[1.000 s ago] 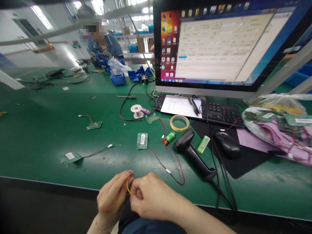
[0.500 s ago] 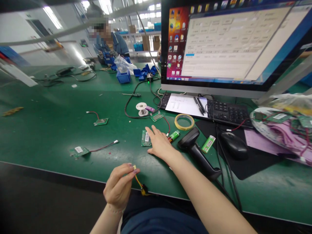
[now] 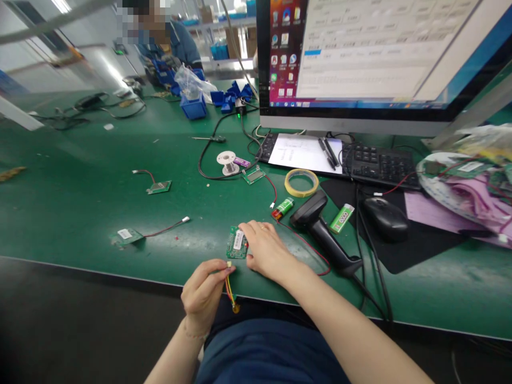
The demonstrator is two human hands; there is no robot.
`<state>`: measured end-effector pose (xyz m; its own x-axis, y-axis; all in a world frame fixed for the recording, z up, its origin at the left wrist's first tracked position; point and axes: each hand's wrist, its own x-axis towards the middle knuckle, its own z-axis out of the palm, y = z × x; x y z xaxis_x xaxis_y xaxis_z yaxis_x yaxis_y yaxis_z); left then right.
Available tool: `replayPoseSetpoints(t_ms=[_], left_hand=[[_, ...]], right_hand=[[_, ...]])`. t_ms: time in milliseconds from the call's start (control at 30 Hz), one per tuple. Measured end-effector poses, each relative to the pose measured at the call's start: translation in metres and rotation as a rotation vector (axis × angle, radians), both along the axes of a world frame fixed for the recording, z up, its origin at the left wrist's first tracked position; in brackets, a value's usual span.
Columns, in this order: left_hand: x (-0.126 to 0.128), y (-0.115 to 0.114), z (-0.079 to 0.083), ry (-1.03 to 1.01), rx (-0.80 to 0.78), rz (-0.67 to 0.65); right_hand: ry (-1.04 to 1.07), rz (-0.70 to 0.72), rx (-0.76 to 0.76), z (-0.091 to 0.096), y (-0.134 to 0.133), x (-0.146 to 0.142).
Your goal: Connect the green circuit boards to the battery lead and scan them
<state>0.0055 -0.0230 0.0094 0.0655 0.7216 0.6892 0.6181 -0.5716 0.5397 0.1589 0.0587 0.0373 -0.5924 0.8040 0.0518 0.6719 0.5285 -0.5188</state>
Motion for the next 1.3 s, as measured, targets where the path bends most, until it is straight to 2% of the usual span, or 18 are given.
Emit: replayPoseSetpoints(t_ms=[233,500,833,1167,1300], left_hand=[[0.004,-0.008,-0.013,0.157,-0.037,-0.069],[0.004,-0.003,-0.013,0.140,-0.094,-0.097],[0.004,-0.003,-0.018,0.125,-0.092,-0.059],[0.004,-0.002,-0.013,0.113,-0.197,-0.027],[0.005,0.000,-0.008,0.191,-0.245,-0.031]], right_hand=[[0.094,-0.015,-0.021,-0.006,-0.011,0.008],[0.133,-0.041,0.001,-0.013,-0.013,0.008],[0.134,-0.035,0.021,-0.014,-0.013,0.007],[0.119,-0.014,0.038,-0.006,-0.013,0.007],[0.101,-0.002,0.040,-0.002,-0.014,0.006]])
